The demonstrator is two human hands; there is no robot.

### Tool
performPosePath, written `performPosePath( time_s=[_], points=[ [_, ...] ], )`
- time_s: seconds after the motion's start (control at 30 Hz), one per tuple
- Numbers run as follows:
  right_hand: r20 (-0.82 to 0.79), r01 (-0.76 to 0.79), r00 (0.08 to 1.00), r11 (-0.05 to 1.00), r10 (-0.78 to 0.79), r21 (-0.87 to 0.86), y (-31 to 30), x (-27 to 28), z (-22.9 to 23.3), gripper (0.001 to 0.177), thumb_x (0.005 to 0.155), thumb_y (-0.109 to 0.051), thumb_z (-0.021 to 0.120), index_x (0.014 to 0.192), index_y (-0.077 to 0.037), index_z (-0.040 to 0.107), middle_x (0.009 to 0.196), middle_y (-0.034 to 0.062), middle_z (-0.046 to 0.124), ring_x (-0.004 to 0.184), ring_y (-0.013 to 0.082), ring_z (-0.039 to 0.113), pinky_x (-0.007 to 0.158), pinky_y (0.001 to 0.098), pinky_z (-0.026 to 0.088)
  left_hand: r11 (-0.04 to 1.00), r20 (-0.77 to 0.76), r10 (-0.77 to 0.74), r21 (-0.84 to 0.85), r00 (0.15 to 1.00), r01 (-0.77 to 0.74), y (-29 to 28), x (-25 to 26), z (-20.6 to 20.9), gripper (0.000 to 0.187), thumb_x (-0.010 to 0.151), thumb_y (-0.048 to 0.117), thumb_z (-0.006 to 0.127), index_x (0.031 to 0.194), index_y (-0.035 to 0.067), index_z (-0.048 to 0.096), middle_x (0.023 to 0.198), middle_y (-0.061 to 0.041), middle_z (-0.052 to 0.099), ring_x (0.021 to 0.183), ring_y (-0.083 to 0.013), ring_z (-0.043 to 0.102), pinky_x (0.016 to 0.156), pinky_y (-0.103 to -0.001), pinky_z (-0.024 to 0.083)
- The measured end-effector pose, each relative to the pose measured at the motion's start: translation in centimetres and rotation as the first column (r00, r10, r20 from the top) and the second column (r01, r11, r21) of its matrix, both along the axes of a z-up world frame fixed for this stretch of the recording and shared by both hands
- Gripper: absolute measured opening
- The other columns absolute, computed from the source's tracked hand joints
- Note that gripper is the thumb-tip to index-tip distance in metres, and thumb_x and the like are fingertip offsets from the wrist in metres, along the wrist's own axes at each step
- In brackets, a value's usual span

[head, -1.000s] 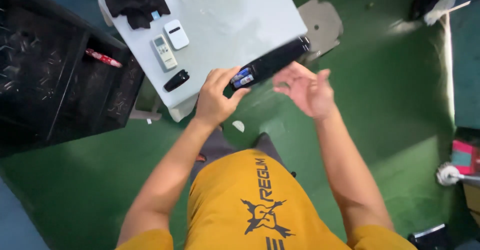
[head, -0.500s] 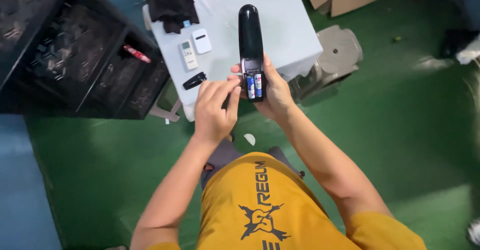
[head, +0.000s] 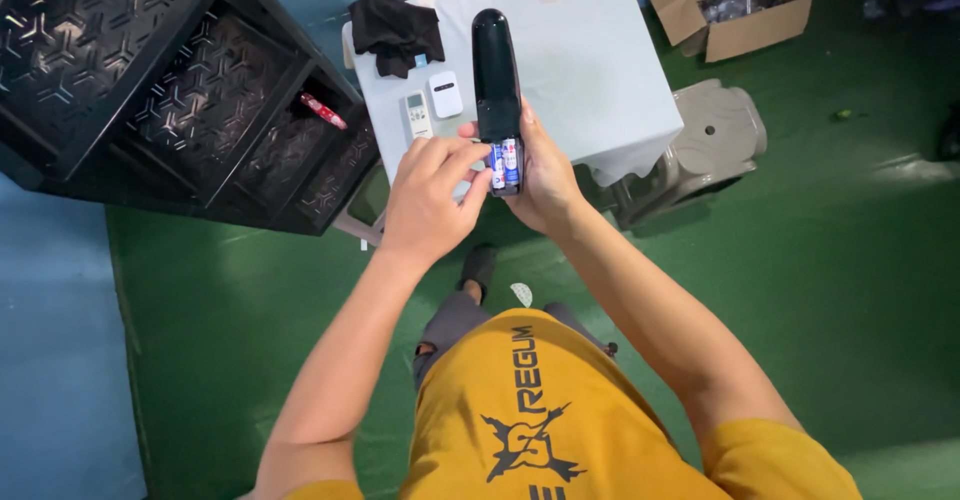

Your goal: The recorder organizes electronic remotes and batteries on a table and then coils a white USB cable.

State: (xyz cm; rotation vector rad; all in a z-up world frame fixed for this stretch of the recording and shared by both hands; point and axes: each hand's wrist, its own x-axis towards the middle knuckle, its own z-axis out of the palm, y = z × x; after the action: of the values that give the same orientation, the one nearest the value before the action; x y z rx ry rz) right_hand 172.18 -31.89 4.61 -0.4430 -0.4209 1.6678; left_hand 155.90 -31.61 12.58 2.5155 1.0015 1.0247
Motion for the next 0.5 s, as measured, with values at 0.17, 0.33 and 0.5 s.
performPosePath(
  time_s=[0.17, 0.33, 0.5],
  points=[
    [0.016, -0.028, 0.999, 0.999, 0.028, 0.024, 1.0, -0.7, -0.7, 0.051, 0.114, -0.043, 0.031, 0.159, -0.019, 0.033, 0.125, 0.0182, 0.066, 0.103, 0.0248, 0.07, 0.081, 0.0392, 0.06, 0.997, -0.114, -0.067, 0.027, 0.991, 0.07, 0.9, -1.2, 0.4, 0.028, 0.087, 0.01, 0.078, 0.113, 0.006, 0.069, 0.104, -0.008, 0.066, 0.098, -0.0307, 0.062, 0.087, -0.041, 0.052],
    [0.065, -0.027, 0.998, 0.999, 0.025, 0.028, 2.3, -1.7, -0.7, 0.053, 0.114, -0.043, 0.032, 0.159, -0.015, 0.031, 0.125, 0.019, 0.066, 0.099, 0.0249, 0.07, 0.081, 0.0388, 0.06, 0.996, -0.174, -0.091, -0.005, 0.981, 0.092, 2.2, -2.4, 0.1, 0.03, 0.086, 0.013, 0.078, 0.113, 0.004, 0.068, 0.105, -0.01, 0.067, 0.102, -0.0317, 0.064, 0.088, -0.041, 0.053],
    [0.136, -0.016, 0.99, 0.999, 0.023, -0.052, 3.2, -2.7, -0.5, 0.052, 0.112, -0.037, 0.032, 0.161, -0.018, 0.033, 0.126, 0.014, 0.064, 0.111, 0.0228, 0.066, 0.099, 0.0409, 0.056, 0.994, -0.255, -0.085, 0.04, 0.963, 0.098, 3.0, -2.4, 0.6, 0.03, 0.078, 0.016, 0.079, 0.102, 0.004, 0.067, 0.105, -0.012, 0.066, 0.104, -0.0325, 0.063, 0.083, -0.043, 0.055]
  ],
)
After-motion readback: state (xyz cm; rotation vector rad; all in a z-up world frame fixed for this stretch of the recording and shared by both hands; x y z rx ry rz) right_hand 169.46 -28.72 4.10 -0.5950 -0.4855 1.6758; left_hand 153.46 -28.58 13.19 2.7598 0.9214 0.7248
